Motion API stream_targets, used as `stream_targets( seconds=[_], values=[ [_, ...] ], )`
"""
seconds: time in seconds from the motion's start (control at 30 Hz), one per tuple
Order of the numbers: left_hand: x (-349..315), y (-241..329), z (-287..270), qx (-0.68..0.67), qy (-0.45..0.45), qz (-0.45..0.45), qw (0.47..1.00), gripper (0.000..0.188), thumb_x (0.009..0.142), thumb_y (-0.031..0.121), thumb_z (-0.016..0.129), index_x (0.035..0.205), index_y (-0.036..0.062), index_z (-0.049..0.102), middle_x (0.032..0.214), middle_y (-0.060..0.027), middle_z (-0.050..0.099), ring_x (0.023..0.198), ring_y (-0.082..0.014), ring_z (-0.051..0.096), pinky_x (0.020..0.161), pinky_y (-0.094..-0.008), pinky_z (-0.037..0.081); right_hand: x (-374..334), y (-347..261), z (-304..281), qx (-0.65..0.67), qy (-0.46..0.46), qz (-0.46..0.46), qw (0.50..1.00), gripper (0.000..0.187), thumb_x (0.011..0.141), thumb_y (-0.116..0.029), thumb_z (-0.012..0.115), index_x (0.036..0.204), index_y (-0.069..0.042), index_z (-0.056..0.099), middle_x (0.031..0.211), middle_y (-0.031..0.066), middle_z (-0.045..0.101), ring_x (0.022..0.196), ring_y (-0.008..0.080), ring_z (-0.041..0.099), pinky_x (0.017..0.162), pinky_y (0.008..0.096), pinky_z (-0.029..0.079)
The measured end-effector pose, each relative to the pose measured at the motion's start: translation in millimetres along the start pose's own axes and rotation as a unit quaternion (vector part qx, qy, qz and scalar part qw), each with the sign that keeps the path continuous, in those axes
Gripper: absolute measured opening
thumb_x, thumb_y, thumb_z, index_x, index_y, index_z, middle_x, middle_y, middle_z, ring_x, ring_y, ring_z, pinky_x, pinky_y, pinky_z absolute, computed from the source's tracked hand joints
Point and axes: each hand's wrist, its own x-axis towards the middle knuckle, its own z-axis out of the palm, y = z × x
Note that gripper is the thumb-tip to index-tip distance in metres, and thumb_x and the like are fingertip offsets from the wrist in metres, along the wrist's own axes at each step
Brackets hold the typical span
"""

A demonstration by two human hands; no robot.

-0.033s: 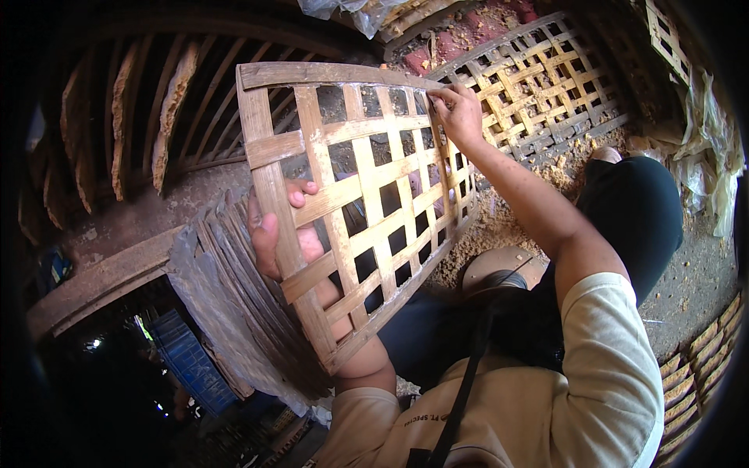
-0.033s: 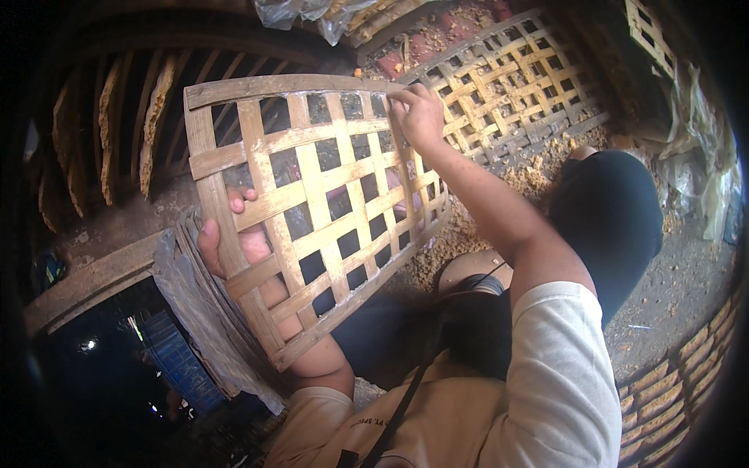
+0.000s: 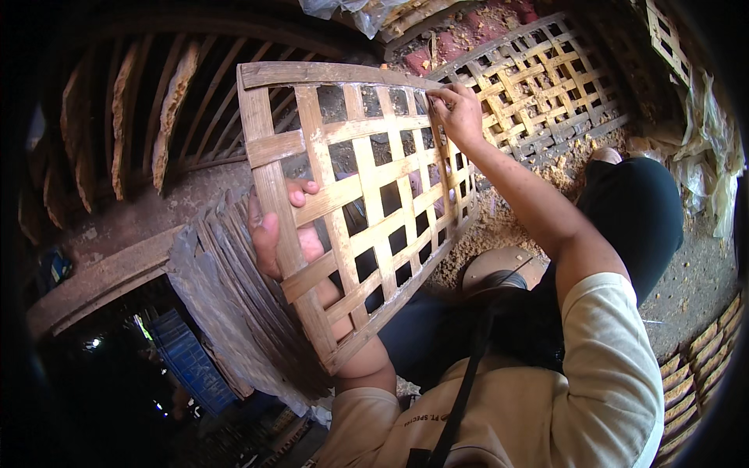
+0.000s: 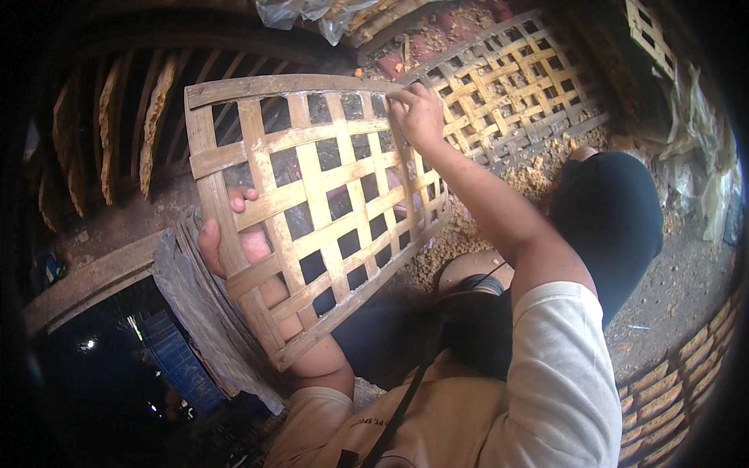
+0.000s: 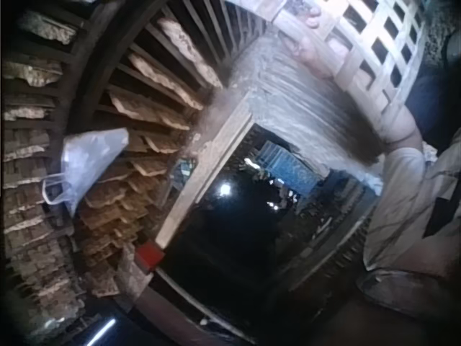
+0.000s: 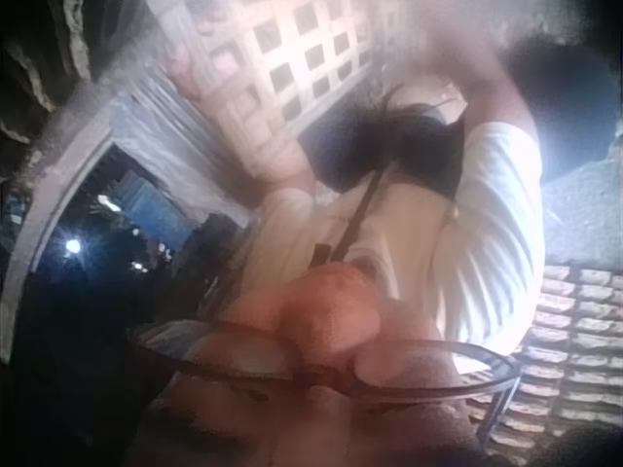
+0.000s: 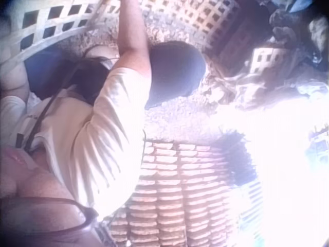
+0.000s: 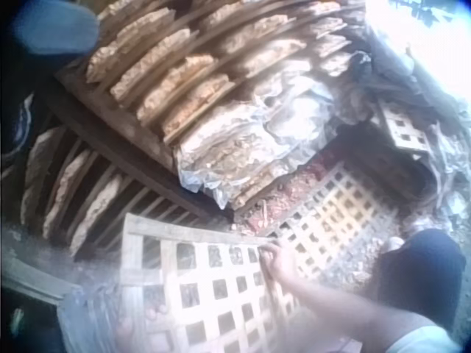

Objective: The person assembles a wooden lattice frame by hand, inserting thin wooden strips into slots and adjusting them. The person then wraps the completed frame in a clear plastic bag and places it on a stack of similar frames.

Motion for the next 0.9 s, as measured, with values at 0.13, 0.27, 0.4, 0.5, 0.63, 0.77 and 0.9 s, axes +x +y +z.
stream_targets(
  seconds=[0.13, 0.27, 0.4, 0.5, 0.63, 0.77, 0.9],
  values=[
    [3.4, -0.9, 1.1, -0.013, -0.017, 0.007, 1.000, 0.036, 0.081, 0.026, 0.053, 0.099, -0.0046, 0.052, 0.085, -0.0149, 0.056, 0.094, -0.0290, 0.056, 0.090, -0.0437, 0.044, 8.7, 3.6, -1.3, 0.057, 0.004, -0.029, 0.998, 0.021, 0.078, -0.013, 0.066, 0.097, -0.017, 0.075, 0.099, 0.0064, 0.063, 0.096, 0.0274, 0.059, 0.086, 0.0373, 0.047],
    [3.6, -2.1, -5.5, 0.011, -0.061, 0.007, 0.998, 0.048, 0.083, 0.031, 0.054, 0.113, -0.0050, 0.045, 0.088, -0.0125, 0.053, 0.099, -0.0274, 0.054, 0.093, -0.0451, 0.044, 7.8, 7.9, -5.9, 0.105, -0.037, -0.032, 0.993, 0.025, 0.080, -0.008, 0.064, 0.101, -0.016, 0.074, 0.101, 0.0071, 0.061, 0.099, 0.0245, 0.058, 0.085, 0.0345, 0.047],
    [3.0, -2.8, -0.8, -0.009, -0.020, 0.009, 1.000, 0.038, 0.081, 0.026, 0.053, 0.101, -0.0060, 0.052, 0.085, -0.0155, 0.057, 0.094, -0.0295, 0.057, 0.090, -0.0433, 0.045, 11.0, 3.3, -4.6, 0.130, -0.058, -0.058, 0.988, 0.025, 0.086, -0.004, 0.061, 0.106, -0.014, 0.073, 0.104, 0.0084, 0.059, 0.101, 0.0205, 0.057, 0.083, 0.0304, 0.048],
    [1.9, -1.9, 0.7, 0.000, 0.003, 0.010, 1.000, 0.038, 0.081, 0.027, 0.052, 0.101, -0.0058, 0.052, 0.084, -0.0153, 0.057, 0.093, -0.0291, 0.057, 0.090, -0.0429, 0.045, 13.9, -0.7, -4.6, 0.155, -0.080, -0.067, 0.982, 0.025, 0.087, -0.005, 0.060, 0.107, -0.014, 0.073, 0.106, 0.0082, 0.057, 0.101, 0.0204, 0.056, 0.084, 0.0306, 0.048],
    [1.7, -3.3, -2.1, 0.008, 0.013, 0.009, 1.000, 0.038, 0.081, 0.028, 0.052, 0.099, -0.0051, 0.052, 0.084, -0.0146, 0.056, 0.093, -0.0288, 0.057, 0.091, -0.0426, 0.045, 9.4, -1.1, -8.6, 0.142, -0.094, -0.077, 0.982, 0.024, 0.084, -0.009, 0.061, 0.103, -0.017, 0.074, 0.105, 0.0086, 0.059, 0.106, 0.0249, 0.053, 0.093, 0.0345, 0.042],
    [2.3, -1.9, -1.5, 0.003, 0.023, 0.000, 1.000, 0.037, 0.081, 0.029, 0.052, 0.098, -0.0043, 0.052, 0.085, -0.0141, 0.055, 0.094, -0.0286, 0.056, 0.091, -0.0426, 0.044, -3.8, 2.9, -5.3, 0.130, -0.099, -0.134, 0.977, 0.025, 0.083, -0.013, 0.059, 0.103, -0.016, 0.074, 0.104, 0.0092, 0.059, 0.110, 0.0277, 0.051, 0.099, 0.0374, 0.038],
    [0.7, -2.9, 3.5, 0.005, 0.031, -0.004, 0.999, 0.037, 0.082, 0.030, 0.051, 0.098, -0.0036, 0.052, 0.086, -0.0138, 0.054, 0.095, -0.0282, 0.055, 0.091, -0.0425, 0.044, -5.7, 0.9, -2.0, 0.160, -0.061, 0.006, 0.985, 0.027, 0.082, -0.012, 0.057, 0.104, -0.014, 0.073, 0.102, 0.0100, 0.060, 0.109, 0.0276, 0.052, 0.098, 0.0358, 0.040]
  ],
)
